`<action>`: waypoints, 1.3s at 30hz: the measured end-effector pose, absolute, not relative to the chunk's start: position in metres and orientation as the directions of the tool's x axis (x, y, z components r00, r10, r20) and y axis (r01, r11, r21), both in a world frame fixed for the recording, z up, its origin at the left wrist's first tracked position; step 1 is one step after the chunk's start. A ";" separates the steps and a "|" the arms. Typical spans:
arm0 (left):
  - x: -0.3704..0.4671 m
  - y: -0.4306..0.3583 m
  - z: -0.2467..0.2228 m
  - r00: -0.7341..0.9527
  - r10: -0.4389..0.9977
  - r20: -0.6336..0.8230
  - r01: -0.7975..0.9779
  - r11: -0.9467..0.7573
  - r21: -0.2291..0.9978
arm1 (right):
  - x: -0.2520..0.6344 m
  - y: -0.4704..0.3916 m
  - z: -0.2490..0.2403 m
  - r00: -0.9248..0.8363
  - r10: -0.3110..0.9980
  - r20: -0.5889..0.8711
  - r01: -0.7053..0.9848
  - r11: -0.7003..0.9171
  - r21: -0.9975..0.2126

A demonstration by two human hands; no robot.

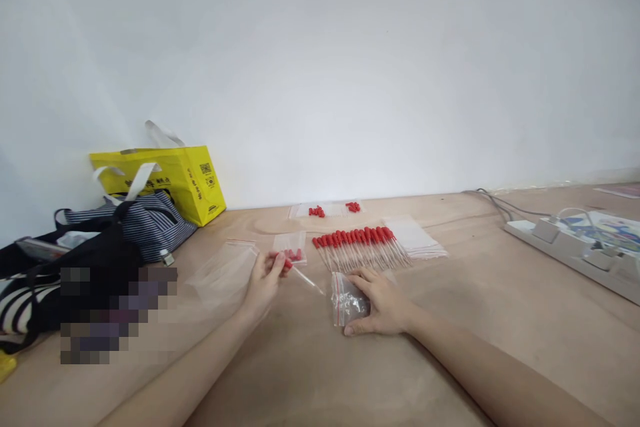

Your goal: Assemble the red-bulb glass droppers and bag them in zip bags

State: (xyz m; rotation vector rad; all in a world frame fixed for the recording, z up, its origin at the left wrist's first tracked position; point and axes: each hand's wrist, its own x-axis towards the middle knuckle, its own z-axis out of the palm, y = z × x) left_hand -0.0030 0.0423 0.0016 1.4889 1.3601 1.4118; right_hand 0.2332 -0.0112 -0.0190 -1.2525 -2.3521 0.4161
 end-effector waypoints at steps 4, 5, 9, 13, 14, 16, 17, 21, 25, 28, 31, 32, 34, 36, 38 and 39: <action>-0.012 0.011 -0.008 -0.096 0.978 0.184 -0.082 -0.192 0.978 | 0.230 -0.012 -0.018 -0.474 0.854 0.215 0.725 0.517 -0.455; -0.009 0.007 -0.009 -0.073 0.984 0.164 -0.093 -0.170 0.981 | 0.229 -0.012 -0.017 -0.475 0.854 0.211 0.727 0.516 -0.453; 0.006 0.000 -0.012 0.048 0.990 0.131 0.012 -0.132 0.991 | 0.223 -0.013 -0.017 -0.490 0.844 0.218 0.717 0.533 -0.449; 0.013 -0.004 -0.015 0.176 0.976 0.127 0.206 -0.163 0.965 | 0.217 -0.016 -0.016 -0.497 0.834 0.239 0.704 0.548 -0.452; 0.014 -0.005 -0.016 0.202 0.970 0.132 0.255 -0.183 0.950 | 0.216 -0.016 -0.016 -0.500 0.832 0.243 0.700 0.553 -0.453; 0.015 -0.006 -0.018 0.245 0.959 0.144 0.354 -0.226 0.907 | 0.214 -0.017 -0.016 -0.504 0.826 0.251 0.695 0.561 -0.449; 0.015 -0.005 -0.018 0.269 0.952 0.146 0.400 -0.249 0.882 | 0.214 -0.018 -0.016 -0.507 0.824 0.255 0.695 0.565 -0.445; 0.018 -0.004 -0.017 0.406 0.900 0.157 0.513 -0.367 0.776 | 0.213 -0.018 -0.016 -0.505 0.821 0.266 0.704 0.570 -0.423; 0.023 -0.002 -0.017 0.441 0.886 0.145 0.570 -0.401 0.717 | 0.212 -0.019 -0.014 -0.508 0.819 0.267 0.719 0.574 -0.391; 0.025 0.001 -0.016 0.415 0.898 0.148 0.586 -0.389 0.711 | 0.212 -0.020 -0.012 -0.514 0.816 0.264 0.734 0.578 -0.356; 0.022 0.015 -0.009 0.433 0.886 0.165 0.581 -0.414 0.700 | 0.216 -0.020 -0.009 -0.532 0.814 0.233 0.739 0.581 -0.342; 0.020 0.024 -0.005 0.421 0.887 0.189 0.592 -0.427 0.684 | 0.219 -0.019 -0.009 -0.544 0.811 0.215 0.734 0.584 -0.347; 0.018 0.045 0.003 0.365 0.896 0.253 0.646 -0.440 0.624 | 0.226 -0.018 -0.008 -0.567 0.803 0.184 0.717 0.591 -0.370; 0.021 0.070 0.007 0.349 0.900 0.261 0.671 -0.435 0.601 | 0.235 -0.017 -0.008 -0.579 0.797 0.172 0.700 0.594 -0.396; 0.028 0.093 0.008 0.336 0.907 0.253 0.696 -0.420 0.582 | 0.242 -0.017 -0.009 -0.578 0.798 0.170 0.691 0.589 -0.418; 0.033 0.103 0.008 0.333 0.912 0.237 0.707 -0.408 0.577 | 0.244 -0.016 -0.010 -0.574 0.801 0.170 0.690 0.585 -0.426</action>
